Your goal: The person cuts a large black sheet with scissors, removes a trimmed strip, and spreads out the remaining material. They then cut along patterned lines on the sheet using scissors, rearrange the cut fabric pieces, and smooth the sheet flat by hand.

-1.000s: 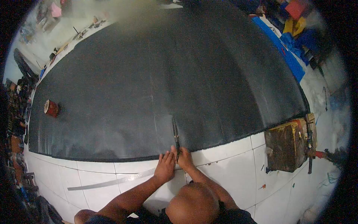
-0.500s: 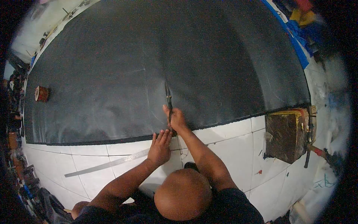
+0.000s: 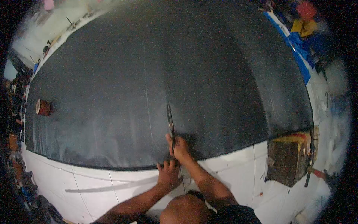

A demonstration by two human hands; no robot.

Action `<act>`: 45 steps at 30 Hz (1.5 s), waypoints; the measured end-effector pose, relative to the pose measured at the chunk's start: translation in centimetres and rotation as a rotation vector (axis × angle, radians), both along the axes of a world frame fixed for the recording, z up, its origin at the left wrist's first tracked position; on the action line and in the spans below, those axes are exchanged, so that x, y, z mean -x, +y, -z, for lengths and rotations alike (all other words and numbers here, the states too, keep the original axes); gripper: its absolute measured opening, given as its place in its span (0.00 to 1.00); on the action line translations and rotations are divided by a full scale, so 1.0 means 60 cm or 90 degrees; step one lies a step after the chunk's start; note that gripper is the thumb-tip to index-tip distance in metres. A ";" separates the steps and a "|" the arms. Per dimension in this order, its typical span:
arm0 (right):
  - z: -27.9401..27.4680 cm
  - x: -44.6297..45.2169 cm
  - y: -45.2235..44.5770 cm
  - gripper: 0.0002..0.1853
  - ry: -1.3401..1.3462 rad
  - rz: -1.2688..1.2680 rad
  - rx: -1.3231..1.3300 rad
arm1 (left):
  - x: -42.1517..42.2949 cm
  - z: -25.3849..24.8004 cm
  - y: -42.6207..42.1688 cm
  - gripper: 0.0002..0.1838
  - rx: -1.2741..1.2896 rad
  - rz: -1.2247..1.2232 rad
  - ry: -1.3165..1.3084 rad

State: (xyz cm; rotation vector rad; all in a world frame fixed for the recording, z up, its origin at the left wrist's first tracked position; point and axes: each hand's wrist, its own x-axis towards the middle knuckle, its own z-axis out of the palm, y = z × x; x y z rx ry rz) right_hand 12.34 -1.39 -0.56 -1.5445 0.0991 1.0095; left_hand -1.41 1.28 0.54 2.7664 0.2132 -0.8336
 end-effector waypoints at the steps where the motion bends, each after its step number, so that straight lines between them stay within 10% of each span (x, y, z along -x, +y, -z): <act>1: 0.012 0.004 0.006 0.24 -0.010 0.018 0.004 | -0.001 0.006 -0.001 0.43 -0.015 0.006 0.012; 45: 0.043 -0.447 0.319 0.29 -0.108 0.041 -0.065 | 0.005 0.021 -0.005 0.44 -0.022 -0.001 -0.006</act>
